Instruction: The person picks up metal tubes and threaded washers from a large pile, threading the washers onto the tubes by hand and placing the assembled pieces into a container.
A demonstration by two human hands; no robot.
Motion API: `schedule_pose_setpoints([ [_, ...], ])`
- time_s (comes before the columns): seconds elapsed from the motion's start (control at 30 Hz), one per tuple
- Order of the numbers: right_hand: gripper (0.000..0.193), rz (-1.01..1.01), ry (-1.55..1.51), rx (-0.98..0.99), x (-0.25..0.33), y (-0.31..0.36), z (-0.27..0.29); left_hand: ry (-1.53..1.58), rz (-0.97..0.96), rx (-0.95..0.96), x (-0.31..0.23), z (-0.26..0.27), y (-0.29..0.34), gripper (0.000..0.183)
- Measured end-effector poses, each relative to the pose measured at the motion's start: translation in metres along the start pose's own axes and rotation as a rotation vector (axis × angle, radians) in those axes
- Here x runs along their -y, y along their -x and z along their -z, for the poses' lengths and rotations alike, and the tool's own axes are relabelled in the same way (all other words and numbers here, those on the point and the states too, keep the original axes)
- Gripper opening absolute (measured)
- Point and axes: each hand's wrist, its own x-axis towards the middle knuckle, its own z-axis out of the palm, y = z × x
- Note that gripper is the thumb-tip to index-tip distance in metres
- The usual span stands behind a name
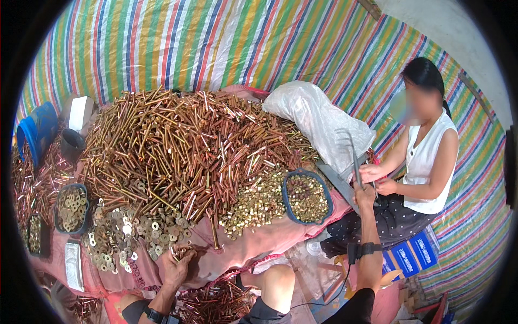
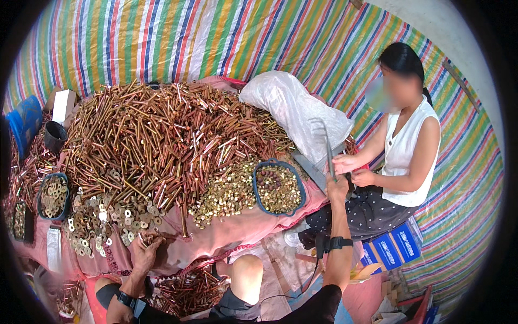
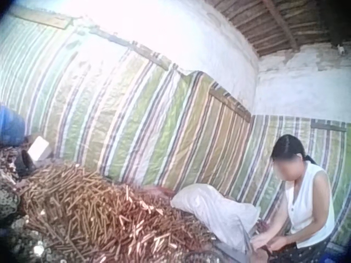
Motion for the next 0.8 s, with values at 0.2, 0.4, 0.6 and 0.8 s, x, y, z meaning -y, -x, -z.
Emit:
schedule_pose_setpoints([
  [0.2,0.059,0.74,0.615,-0.443,0.048,0.047,-0.011,0.02,0.009,0.027,0.008,0.004,-0.002,0.01],
  [0.4,0.039,0.703,0.229,-0.025,0.056,0.146,-0.055,0.021,0.027,0.017,0.009,0.004,-0.001,0.012],
  [0.6,0.019,0.711,-0.043,0.325,0.068,0.237,-0.086,-0.002,0.012,0.022,0.012,0.005,-0.002,0.014],
  [0.8,0.014,0.754,-0.089,0.457,0.073,0.277,-0.096,0.016,0.011,0.012,0.017,0.005,-0.001,0.015],
])
